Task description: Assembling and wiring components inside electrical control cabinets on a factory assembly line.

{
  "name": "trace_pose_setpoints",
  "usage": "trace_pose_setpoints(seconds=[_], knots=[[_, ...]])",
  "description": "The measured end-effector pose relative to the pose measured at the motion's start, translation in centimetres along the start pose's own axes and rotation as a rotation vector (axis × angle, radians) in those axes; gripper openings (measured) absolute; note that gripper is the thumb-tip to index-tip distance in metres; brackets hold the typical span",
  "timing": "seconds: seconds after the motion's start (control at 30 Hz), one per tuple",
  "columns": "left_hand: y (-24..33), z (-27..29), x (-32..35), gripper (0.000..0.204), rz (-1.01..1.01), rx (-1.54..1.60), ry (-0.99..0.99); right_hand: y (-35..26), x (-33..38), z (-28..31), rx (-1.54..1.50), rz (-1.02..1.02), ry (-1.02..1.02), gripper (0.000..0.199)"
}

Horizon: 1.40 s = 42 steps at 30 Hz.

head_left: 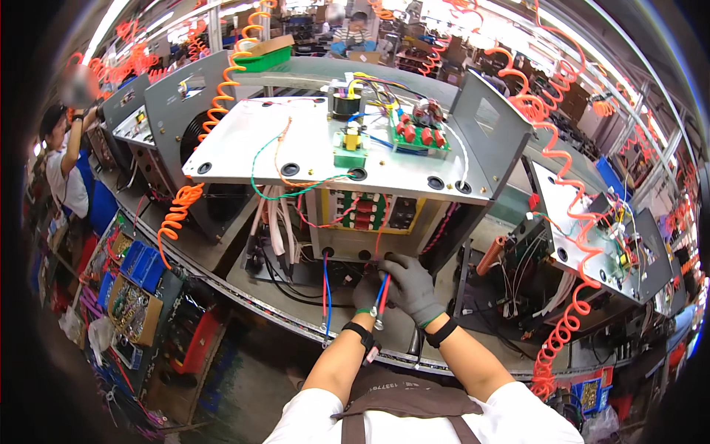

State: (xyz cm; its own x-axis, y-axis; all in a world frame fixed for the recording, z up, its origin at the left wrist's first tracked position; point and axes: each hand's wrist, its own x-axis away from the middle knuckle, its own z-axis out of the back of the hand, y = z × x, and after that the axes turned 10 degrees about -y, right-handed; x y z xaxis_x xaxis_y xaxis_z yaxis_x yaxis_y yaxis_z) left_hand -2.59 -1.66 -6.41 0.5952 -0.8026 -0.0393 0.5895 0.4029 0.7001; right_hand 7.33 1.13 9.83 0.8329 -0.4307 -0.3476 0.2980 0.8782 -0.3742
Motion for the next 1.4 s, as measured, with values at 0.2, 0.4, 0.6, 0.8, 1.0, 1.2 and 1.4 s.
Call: trace_pose_setpoints(seconds=[0.2,0.4,0.6,0.8,1.0,1.2,1.4], knots=[[1.1,1.4,1.5,0.025,-0.089,-0.005,-0.041,4.1,0.9,-1.6,-0.120,0.037,0.034,0.033],[-2.4,2.5,6.8,0.033,0.054,-0.175,-0.180,3.6,1.5,-0.8,-0.195,-0.016,0.012,0.026],[-3.8,5.0,5.9,0.030,-0.046,-0.361,-0.495,3.5,1.4,-1.0,-0.253,0.016,0.069,0.024],[-9.6,10.9,9.5,0.028,0.046,-0.200,-0.223,2.0,1.1,-0.3,-0.309,0.014,0.134,0.020],[-14.3,20.0,9.6,0.036,0.461,0.611,-0.057,1.4,0.8,-1.2,-0.354,-0.122,0.151,0.019],[-13.0,28.5,9.7,0.019,0.481,0.814,-0.067,0.0,0.4,-1.1,-0.325,-0.214,0.191,0.018],[-16.0,31.9,6.8,0.012,0.625,1.017,0.109,-0.4,0.7,-1.6,-0.259,-0.287,0.211,0.019]])
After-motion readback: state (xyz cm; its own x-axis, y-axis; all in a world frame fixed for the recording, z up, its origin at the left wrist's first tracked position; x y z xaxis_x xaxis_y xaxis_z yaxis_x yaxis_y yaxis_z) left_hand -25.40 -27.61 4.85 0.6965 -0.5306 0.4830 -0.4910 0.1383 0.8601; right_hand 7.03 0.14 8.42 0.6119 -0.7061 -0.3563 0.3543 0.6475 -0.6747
